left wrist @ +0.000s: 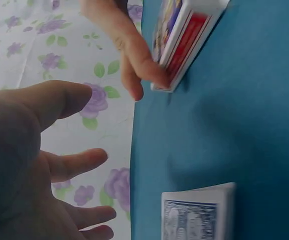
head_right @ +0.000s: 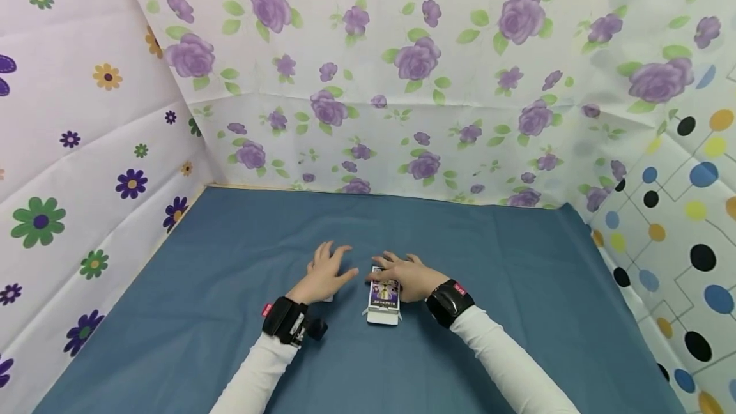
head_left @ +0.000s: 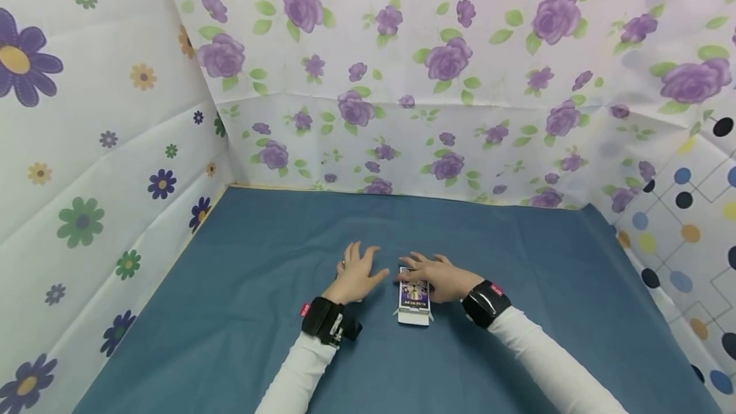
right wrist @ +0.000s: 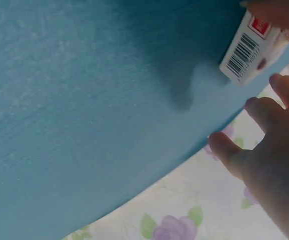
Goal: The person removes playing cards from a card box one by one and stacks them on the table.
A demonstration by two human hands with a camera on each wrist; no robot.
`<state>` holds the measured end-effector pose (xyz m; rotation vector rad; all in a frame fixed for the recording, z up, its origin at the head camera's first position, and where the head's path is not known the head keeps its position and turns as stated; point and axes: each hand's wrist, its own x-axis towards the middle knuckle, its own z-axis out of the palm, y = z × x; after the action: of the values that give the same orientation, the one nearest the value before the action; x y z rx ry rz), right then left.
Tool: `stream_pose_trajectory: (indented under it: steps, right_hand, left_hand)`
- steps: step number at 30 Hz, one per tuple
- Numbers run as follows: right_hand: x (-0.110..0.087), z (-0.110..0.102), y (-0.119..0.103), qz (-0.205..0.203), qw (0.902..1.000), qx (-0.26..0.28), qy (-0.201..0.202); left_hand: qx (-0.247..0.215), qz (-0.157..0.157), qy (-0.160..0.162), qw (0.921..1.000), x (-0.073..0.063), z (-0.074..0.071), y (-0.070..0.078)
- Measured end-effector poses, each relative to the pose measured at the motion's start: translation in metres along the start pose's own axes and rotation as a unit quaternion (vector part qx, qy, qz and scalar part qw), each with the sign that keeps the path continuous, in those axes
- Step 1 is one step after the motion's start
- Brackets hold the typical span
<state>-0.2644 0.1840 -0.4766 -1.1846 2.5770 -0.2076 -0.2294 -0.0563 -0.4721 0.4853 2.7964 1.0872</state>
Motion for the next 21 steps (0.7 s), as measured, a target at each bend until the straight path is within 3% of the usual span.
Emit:
stream_pose_trajectory:
  steps: [4, 7, 10, 14, 17, 21]
  right_hand:
    - [-0.007, -0.002, -0.001, 0.019, 0.9997, 0.013, 0.003]
    - [-0.013, 0.0, -0.001, 0.035, 0.9989, 0.022, 0.022]
    - [-0.017, 0.007, -0.001, 0.049, 0.9959, 0.016, 0.074]
    - [-0.024, 0.02, -0.003, 0.066, 0.9851, -0.008, 0.159]
    - [-0.03, 0.026, -0.005, 0.075, 0.9745, -0.024, 0.21]
    - [-0.037, 0.022, -0.011, 0.079, 0.9647, -0.014, 0.251]
  left_hand:
    - [-0.01, 0.018, 0.002, 0.9998, -0.011, 0.007, 0.001]
    - [-0.009, 0.032, 0.022, 0.9992, -0.016, 0.012, 0.001]
    - [-0.007, 0.053, 0.041, 0.9977, -0.017, 0.018, -0.001]
    - [-0.04, 0.071, 0.029, 0.9962, -0.013, 0.024, 0.001]
    - [-0.065, 0.058, 0.013, 0.9961, -0.011, 0.028, 0.009]
    - [-0.084, 0.036, 0.021, 0.9956, -0.008, 0.031, 0.016]
